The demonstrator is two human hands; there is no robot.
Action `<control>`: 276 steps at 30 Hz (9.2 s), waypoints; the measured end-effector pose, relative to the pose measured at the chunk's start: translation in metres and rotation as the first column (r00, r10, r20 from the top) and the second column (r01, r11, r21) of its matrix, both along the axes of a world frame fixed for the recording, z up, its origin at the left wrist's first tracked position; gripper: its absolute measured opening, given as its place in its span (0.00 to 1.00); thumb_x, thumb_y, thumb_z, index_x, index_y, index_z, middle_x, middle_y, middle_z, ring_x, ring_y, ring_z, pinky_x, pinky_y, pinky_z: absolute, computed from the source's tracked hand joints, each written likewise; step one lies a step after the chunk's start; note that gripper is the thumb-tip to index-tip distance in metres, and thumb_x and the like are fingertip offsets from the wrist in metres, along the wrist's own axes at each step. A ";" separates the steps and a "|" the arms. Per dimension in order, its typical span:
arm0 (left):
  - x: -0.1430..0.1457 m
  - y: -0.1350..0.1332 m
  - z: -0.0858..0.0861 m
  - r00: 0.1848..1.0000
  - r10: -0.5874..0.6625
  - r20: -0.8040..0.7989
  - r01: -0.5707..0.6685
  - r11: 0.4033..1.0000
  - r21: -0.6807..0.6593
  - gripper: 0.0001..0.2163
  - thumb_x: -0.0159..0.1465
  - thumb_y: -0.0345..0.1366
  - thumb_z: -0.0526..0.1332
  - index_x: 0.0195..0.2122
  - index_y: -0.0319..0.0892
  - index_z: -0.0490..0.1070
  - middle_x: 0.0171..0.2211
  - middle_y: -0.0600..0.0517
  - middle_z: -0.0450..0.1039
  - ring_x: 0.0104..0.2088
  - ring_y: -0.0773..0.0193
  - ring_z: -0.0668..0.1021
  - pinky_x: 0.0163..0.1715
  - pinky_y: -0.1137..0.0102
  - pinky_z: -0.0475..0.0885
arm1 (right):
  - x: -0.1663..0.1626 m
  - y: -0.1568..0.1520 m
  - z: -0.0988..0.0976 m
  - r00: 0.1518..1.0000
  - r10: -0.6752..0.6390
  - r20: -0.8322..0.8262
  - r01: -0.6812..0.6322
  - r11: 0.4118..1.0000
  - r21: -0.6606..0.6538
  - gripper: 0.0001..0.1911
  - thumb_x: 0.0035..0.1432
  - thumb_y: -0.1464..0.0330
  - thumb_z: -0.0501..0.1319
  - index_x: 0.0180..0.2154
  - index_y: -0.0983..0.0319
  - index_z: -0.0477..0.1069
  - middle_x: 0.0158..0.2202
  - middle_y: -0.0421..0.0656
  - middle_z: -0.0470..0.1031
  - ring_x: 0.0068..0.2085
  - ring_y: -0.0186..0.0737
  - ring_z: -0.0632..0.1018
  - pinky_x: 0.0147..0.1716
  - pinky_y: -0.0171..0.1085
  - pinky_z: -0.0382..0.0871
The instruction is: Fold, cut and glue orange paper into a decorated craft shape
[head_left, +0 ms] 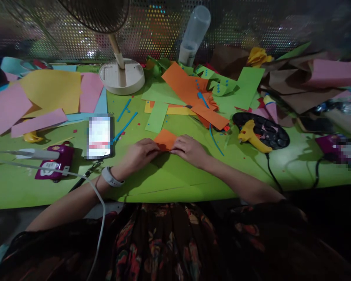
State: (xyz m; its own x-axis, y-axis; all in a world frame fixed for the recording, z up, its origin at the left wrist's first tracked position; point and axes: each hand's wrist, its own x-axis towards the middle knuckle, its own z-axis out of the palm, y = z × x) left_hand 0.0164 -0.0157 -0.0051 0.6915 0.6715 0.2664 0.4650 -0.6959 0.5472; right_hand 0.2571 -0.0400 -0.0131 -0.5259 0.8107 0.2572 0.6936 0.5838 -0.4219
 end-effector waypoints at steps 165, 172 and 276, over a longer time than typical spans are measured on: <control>0.023 -0.021 -0.017 0.921 0.014 -0.390 0.106 0.953 0.284 0.42 0.63 0.62 0.50 0.68 0.32 0.50 0.69 0.36 0.48 0.69 0.47 0.54 0.66 0.51 0.51 | 0.011 -0.008 0.032 0.899 -0.329 0.289 0.358 0.932 -0.052 0.44 0.66 0.46 0.34 0.67 0.74 0.49 0.70 0.57 0.47 0.70 0.53 0.51 0.67 0.53 0.49; 0.022 -0.021 -0.020 0.921 0.011 -0.389 0.109 0.952 0.285 0.38 0.65 0.55 0.52 0.68 0.32 0.52 0.68 0.36 0.50 0.68 0.47 0.56 0.66 0.51 0.51 | -0.028 -0.039 -0.005 0.933 -0.137 0.333 0.159 0.987 -0.038 0.49 0.63 0.42 0.39 0.66 0.77 0.52 0.69 0.60 0.49 0.70 0.53 0.51 0.69 0.49 0.45; -0.016 -0.003 0.024 0.977 0.099 -0.190 -0.006 0.901 0.435 0.12 0.67 0.44 0.60 0.47 0.44 0.74 0.48 0.45 0.77 0.48 0.53 0.77 0.45 0.58 0.70 | 0.050 0.001 0.005 0.964 -0.265 0.014 0.259 0.930 -0.261 0.07 0.58 0.64 0.65 0.32 0.61 0.75 0.64 0.51 0.63 0.69 0.52 0.53 0.64 0.59 0.49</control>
State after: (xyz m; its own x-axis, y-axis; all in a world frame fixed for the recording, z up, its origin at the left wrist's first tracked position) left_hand 0.0003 -0.0187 0.0191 0.7282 0.5601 0.3950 0.5758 -0.8126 0.0908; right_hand 0.3076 -0.0388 -0.0083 -0.2827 0.9588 0.0288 0.7965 0.2514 -0.5499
